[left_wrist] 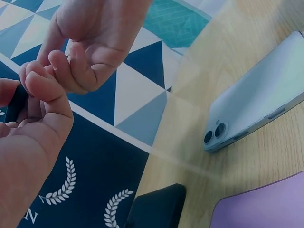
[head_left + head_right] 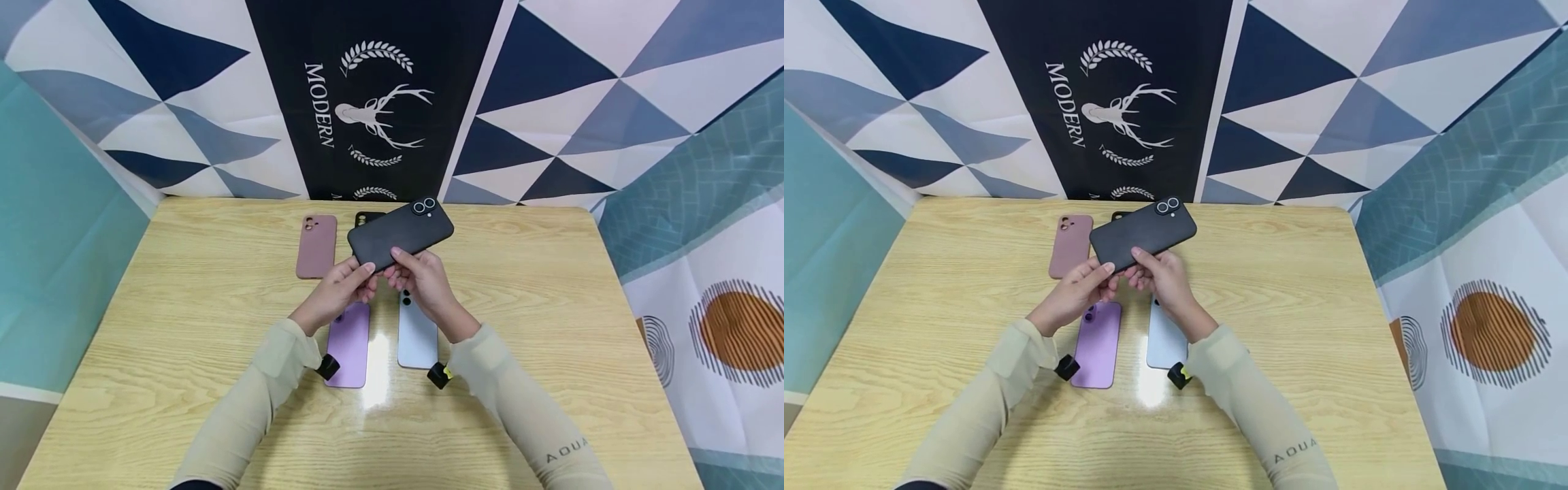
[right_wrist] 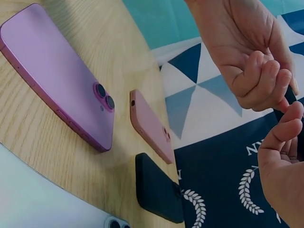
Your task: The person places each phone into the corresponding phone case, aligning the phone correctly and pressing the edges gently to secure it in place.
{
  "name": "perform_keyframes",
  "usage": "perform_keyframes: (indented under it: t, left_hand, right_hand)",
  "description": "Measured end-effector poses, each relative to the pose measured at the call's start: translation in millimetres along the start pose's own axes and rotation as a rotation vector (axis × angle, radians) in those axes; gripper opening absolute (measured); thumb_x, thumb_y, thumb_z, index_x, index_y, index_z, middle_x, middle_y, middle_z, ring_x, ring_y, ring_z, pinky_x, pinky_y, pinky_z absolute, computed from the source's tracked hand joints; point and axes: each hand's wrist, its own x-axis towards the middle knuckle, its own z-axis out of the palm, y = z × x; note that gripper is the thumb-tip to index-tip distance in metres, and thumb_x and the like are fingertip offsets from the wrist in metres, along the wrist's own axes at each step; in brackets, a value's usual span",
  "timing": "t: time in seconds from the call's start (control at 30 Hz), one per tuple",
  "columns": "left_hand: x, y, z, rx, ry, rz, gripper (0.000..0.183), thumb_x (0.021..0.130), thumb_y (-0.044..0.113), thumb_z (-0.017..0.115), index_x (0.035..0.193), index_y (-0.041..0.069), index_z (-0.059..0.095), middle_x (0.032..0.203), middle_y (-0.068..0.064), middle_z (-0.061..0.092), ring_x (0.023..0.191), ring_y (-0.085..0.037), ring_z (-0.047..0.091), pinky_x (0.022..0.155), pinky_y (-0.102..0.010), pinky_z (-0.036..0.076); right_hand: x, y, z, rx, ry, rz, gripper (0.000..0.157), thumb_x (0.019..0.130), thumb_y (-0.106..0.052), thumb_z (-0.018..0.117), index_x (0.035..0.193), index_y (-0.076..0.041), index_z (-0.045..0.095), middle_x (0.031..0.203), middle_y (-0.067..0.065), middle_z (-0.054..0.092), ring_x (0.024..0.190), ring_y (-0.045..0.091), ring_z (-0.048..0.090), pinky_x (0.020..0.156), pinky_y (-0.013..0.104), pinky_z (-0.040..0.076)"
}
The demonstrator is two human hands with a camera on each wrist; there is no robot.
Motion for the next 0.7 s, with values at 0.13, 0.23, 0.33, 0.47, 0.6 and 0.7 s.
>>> perform_keyframes:
  t: [0.13,0.23,0.33,0.47,0.6,0.7]
  left_hand:
    - [-0.3,-0.5,1.3,-0.033,0.007,0.015,0.015,0.101,0.017,0.038,0.096,0.006,0.048,0.077,0.002,0.054,0.066,-0.006,0.051,0.061,-0.018,0.046]
    - [-0.5,-0.6,2.3,-0.062,0.017,0.029,0.016,0.101,0.017,0.037,0.099,0.006,0.048,0.078,0.003,0.055,0.068,-0.006,0.052,0.062,-0.019,0.046]
    - [-0.4,-0.4,3.6,-0.074,0.024,0.037,0.02,0.101,0.017,0.037,0.104,0.001,0.049,0.079,0.002,0.055,0.068,-0.006,0.053,0.062,-0.018,0.047]
    - [-0.3,-0.9,5.4,-0.074,0.035,0.034,0.025,0.101,0.017,0.039,0.105,-0.004,0.05,0.079,0.002,0.056,0.069,-0.005,0.054,0.063,-0.017,0.048]
    - [-0.5,-3.0,6.8,-0.042,0.038,0.021,0.024,0.099,0.017,0.043,0.101,-0.005,0.053,0.077,0.003,0.059,0.068,-0.006,0.057,0.063,-0.02,0.05]
    - [-1.8,-4.7,5.8,0.002,0.023,-0.01,0.025,0.097,0.017,0.047,0.094,-0.006,0.057,0.075,0.004,0.063,0.069,-0.007,0.061,0.065,-0.023,0.052]
  right_hand:
    - [1,-2,-0.3,-0.04,0.01,-0.014,0.028,0.096,-0.013,0.048,0.072,-0.008,0.061,0.058,-0.004,0.063,0.051,0.006,0.055,0.048,0.016,0.045]
    - [2,-3,-1.7,-0.019,0.063,-0.038,0.019,0.095,-0.014,0.052,0.078,-0.008,0.06,0.06,-0.004,0.065,0.053,0.006,0.058,0.05,0.016,0.047]
    - [3,-5,-4.0,0.058,0.137,-0.089,0.012,0.095,-0.012,0.053,0.085,-0.007,0.057,0.062,-0.002,0.067,0.055,0.008,0.062,0.053,0.018,0.051]
    - [3,-8,-6.4,0.085,0.18,-0.132,0.012,0.096,-0.011,0.051,0.087,-0.005,0.055,0.063,0.0,0.067,0.058,0.01,0.064,0.058,0.02,0.054]
    - [2,-12,-9.3,0.041,0.176,-0.103,0.014,0.098,-0.013,0.048,0.087,-0.006,0.053,0.063,-0.002,0.065,0.058,0.009,0.062,0.059,0.019,0.053]
    - [-1,-14,-12.4,0.029,0.17,-0.073,0.013,0.097,-0.011,0.047,0.086,-0.006,0.052,0.062,-0.003,0.063,0.056,0.009,0.06,0.057,0.019,0.051]
